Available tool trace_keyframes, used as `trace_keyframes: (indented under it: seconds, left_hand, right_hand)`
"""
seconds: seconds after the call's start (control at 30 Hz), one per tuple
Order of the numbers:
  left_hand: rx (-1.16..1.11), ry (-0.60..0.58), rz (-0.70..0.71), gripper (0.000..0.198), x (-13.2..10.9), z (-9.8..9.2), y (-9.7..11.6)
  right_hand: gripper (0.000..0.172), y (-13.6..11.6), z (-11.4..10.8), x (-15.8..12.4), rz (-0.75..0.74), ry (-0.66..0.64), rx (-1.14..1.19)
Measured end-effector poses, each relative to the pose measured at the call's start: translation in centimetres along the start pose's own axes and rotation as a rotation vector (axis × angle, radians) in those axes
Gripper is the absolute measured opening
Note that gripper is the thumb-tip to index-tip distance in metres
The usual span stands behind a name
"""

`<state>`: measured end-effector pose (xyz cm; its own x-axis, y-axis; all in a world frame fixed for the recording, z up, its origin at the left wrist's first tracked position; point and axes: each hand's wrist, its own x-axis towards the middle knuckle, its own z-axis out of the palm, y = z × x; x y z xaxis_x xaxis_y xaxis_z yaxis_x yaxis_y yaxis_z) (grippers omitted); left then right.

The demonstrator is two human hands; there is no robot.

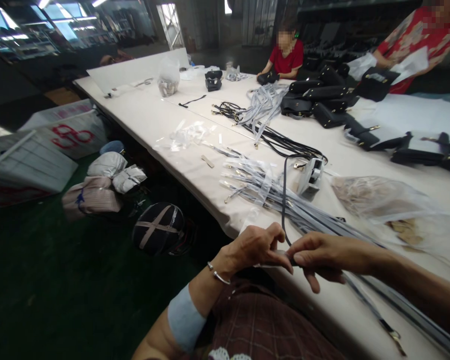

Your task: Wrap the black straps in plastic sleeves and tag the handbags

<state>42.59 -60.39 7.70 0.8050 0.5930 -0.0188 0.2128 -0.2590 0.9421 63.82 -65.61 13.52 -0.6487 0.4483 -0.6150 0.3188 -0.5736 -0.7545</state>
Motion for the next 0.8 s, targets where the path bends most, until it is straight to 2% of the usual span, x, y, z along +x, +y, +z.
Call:
trace_keyframes:
  seconds: [0.1, 0.13, 0.27, 0.37, 0.47, 0.63, 0.8]
  left_hand:
    - [-0.085, 0.017, 0.035, 0.074, -0.5, -0.3, -0.7]
    - [-0.125, 0.025, 0.036, 0.075, -0.8, -0.5, -1.0]
    - [-0.268, -0.006, -0.068, 0.048, -1.8, -0.7, -2.0]
    - [-0.368, -0.018, -0.163, 0.042, -2.3, -0.7, -2.6]
    - [-0.404, 0.03, -0.173, 0.038, -2.7, -0.9, -3.1]
    - [-0.359, 0.078, -0.112, 0.034, -3.0, -1.2, -3.3]
    - [-0.251, 0.159, 0.104, 0.03, -3.2, -1.2, -3.3]
  right_hand:
    - [0.048, 2.0, 0.0, 0.6, -0.075, 0.099, 0.141]
    - [0.047, 2.4, 0.0, 0.7, -0.087, 0.148, 0.17]
    - [0.048, 2.9, 0.1, 0.3, -0.096, 0.294, 0.195]
    - [0.05, 2.3, -0.1, -0.6, -0.086, 0.283, 0.111]
    - [0.055, 1.8, -0.5, -1.7, -0.074, 0.252, -0.004]
    - [0.053, 1.8, -0.8, -2.2, -0.046, 0.382, 0.017]
    - [0.053, 1.7, -0.3, -1.6, -0.037, 0.458, 0.149]
